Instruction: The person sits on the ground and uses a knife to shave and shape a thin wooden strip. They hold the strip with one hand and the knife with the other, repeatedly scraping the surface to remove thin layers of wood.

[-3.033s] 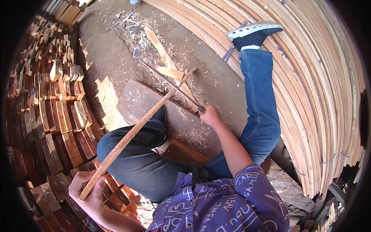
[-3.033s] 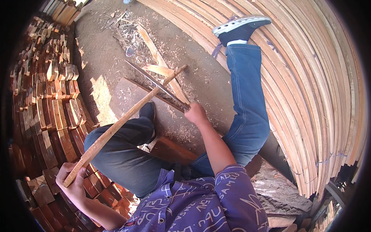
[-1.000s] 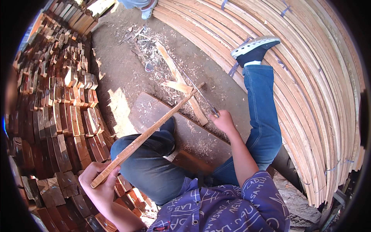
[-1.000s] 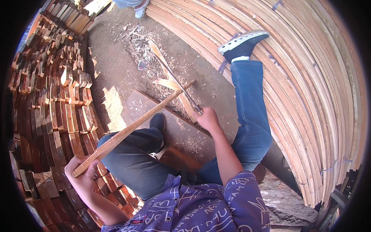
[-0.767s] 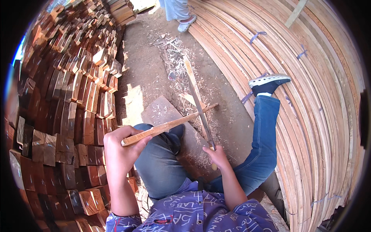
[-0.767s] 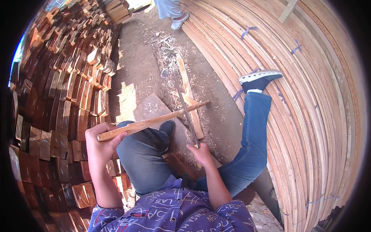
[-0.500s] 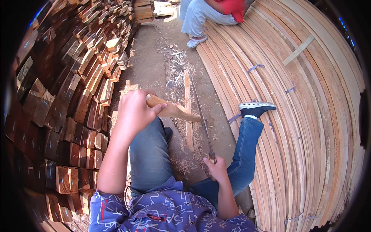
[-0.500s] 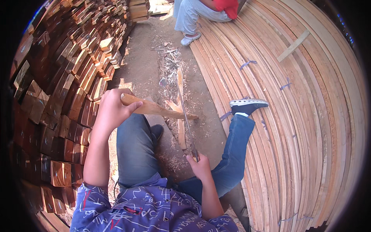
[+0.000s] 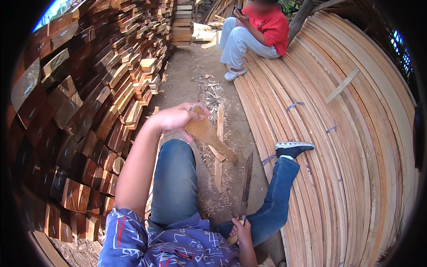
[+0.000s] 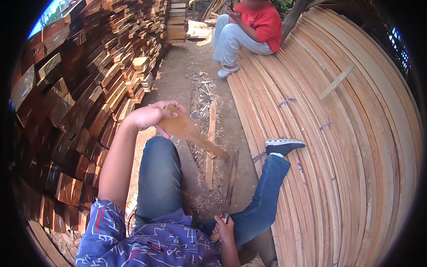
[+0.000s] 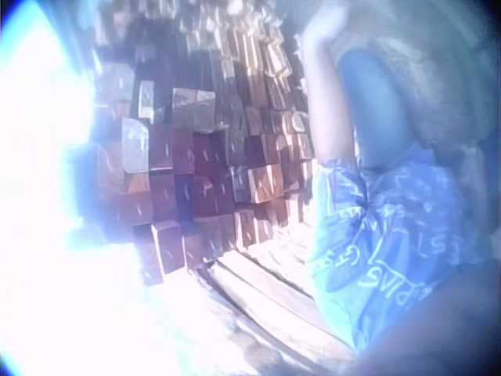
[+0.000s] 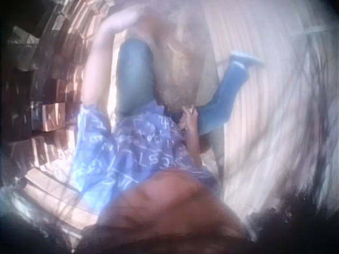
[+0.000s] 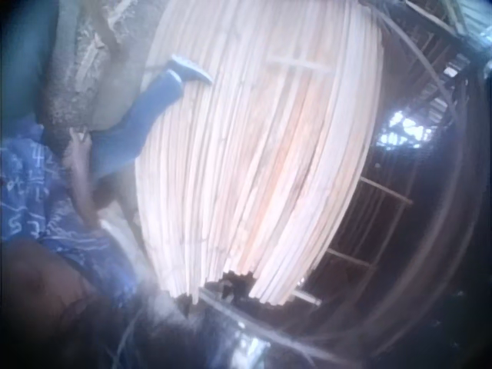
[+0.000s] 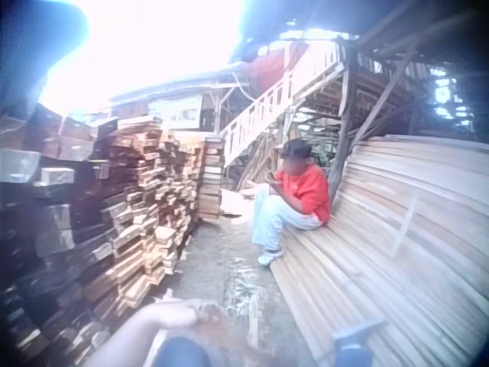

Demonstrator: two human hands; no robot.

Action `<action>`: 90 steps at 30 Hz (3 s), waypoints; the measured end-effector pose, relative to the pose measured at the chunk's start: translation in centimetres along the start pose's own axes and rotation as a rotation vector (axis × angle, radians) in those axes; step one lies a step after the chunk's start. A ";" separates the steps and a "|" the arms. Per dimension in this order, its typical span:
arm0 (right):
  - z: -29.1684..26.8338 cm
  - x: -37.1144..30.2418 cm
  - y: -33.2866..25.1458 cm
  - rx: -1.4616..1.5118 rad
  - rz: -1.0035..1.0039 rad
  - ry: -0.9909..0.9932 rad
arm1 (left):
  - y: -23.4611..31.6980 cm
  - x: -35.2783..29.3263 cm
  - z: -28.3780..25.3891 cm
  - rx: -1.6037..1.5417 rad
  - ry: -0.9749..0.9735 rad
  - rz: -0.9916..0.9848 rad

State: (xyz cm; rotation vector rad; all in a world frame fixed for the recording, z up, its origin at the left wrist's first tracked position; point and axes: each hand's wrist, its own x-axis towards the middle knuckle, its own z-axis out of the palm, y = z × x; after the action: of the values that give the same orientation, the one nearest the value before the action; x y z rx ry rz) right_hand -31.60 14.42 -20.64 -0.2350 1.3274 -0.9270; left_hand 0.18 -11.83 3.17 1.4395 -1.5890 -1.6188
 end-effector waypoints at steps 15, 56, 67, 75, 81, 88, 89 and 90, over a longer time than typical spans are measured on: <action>-2.8 -0.1 -2.7 -0.090 0.010 -0.013 | -3.2 -3.6 0.3 -0.324 0.507 0.090; 5.9 1.1 -5.6 -0.302 -0.030 -0.304 | -6.7 -12.2 7.5 0.553 0.562 0.052; 7.1 5.8 -4.0 -0.650 -0.421 -0.328 | -4.6 -9.9 9.9 0.573 0.629 0.131; 9.2 3.4 -6.4 -0.623 -0.298 -0.323 | -5.5 -9.7 9.4 0.591 0.636 0.154; 7.1 3.8 -6.1 -0.758 -0.594 -0.342 | -4.5 -9.7 11.3 0.637 0.591 0.246; 3.9 6.2 -4.4 -0.748 -0.384 -0.198 | -4.1 -9.9 12.1 0.694 0.531 0.267; 3.8 5.9 -4.2 -0.737 -0.360 -0.216 | -4.0 -10.0 12.2 0.694 0.526 0.236; 4.1 5.1 -4.7 -0.728 -0.342 -0.226 | -4.0 -9.9 12.2 0.704 0.530 0.249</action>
State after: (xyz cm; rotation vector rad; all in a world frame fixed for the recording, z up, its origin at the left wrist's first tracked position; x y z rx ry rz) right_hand -30.27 6.47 -20.22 -1.1232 1.3879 -0.6313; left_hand -5.63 3.06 0.51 1.7101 -1.9713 -0.4655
